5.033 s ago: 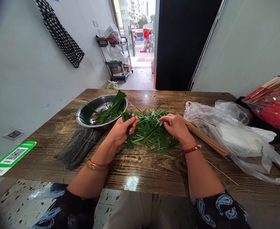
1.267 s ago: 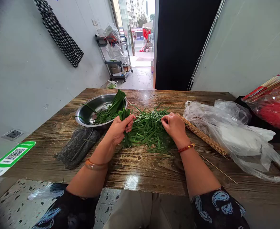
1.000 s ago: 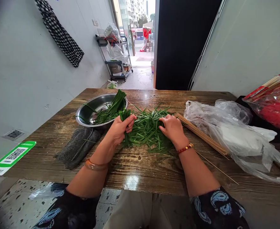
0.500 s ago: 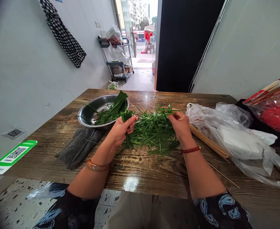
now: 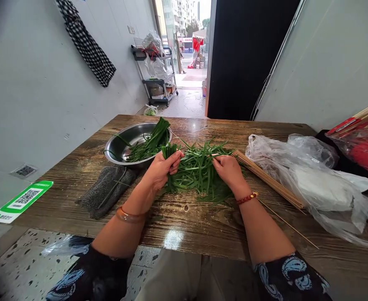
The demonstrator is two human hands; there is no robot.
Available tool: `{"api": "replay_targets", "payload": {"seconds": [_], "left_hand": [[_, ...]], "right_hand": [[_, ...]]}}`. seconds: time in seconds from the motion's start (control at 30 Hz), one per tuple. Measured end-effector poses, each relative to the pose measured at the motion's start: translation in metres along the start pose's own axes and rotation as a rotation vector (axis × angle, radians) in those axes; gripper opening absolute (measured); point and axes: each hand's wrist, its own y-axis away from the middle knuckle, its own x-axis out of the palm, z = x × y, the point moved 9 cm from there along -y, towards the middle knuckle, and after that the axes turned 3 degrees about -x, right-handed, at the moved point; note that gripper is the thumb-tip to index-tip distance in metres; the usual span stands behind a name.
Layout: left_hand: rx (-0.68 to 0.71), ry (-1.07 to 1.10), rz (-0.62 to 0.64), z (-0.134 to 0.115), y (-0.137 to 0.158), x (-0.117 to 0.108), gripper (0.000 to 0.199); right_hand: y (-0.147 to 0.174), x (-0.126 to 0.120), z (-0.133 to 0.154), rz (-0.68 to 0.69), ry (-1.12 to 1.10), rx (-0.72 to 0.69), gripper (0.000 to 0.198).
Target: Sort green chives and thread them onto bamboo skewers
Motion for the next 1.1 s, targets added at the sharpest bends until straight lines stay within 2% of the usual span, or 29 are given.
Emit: {"api": "replay_targets", "payload": {"seconds": [0.07, 0.2, 0.43, 0.5, 0.57, 0.67, 0.73, 0.83, 0.93, 1.03, 1.1], "left_hand": [[0.003, -0.001, 0.000, 0.000, 0.000, 0.000, 0.037], [0.002, 0.001, 0.002, 0.000, 0.000, 0.000, 0.036], [0.003, 0.007, 0.005, -0.001, 0.001, 0.000, 0.035], [0.000, 0.007, 0.006, -0.001, 0.001, 0.000, 0.035], [0.001, 0.010, 0.002, -0.001, 0.001, 0.000, 0.035], [0.000, 0.010, -0.004, -0.001, 0.001, -0.001, 0.035], [-0.001, 0.005, -0.003, -0.001, 0.001, -0.001, 0.035], [-0.002, -0.002, 0.002, -0.001, 0.001, 0.000, 0.035], [-0.005, -0.006, 0.004, 0.000, 0.000, 0.000, 0.035], [-0.001, -0.010, 0.003, 0.001, 0.000, -0.001, 0.035], [-0.002, -0.009, 0.010, 0.001, -0.001, -0.001, 0.035]], "right_hand": [[0.001, -0.002, 0.000, -0.014, 0.101, -0.023, 0.034], [0.000, -0.010, -0.002, -0.054, 0.130, -0.048, 0.039], [0.002, -0.036, 0.013, -0.271, 0.193, -0.181, 0.035], [0.004, -0.032, 0.022, -0.237, 0.150, -0.221, 0.029], [0.005, -0.016, 0.031, -0.096, 0.140, -0.252, 0.024], [0.010, 0.012, 0.036, 0.145, 0.283, -0.282, 0.018], [0.012, 0.023, 0.033, 0.221, 0.428, -0.289, 0.016], [0.011, 0.027, 0.024, 0.229, 0.562, -0.275, 0.020], [0.009, 0.021, 0.020, 0.177, 0.574, -0.256, 0.018], [0.006, 0.011, 0.023, 0.081, 0.438, -0.245, 0.019], [0.005, 0.003, 0.025, 0.007, 0.245, -0.217, 0.019]]}}
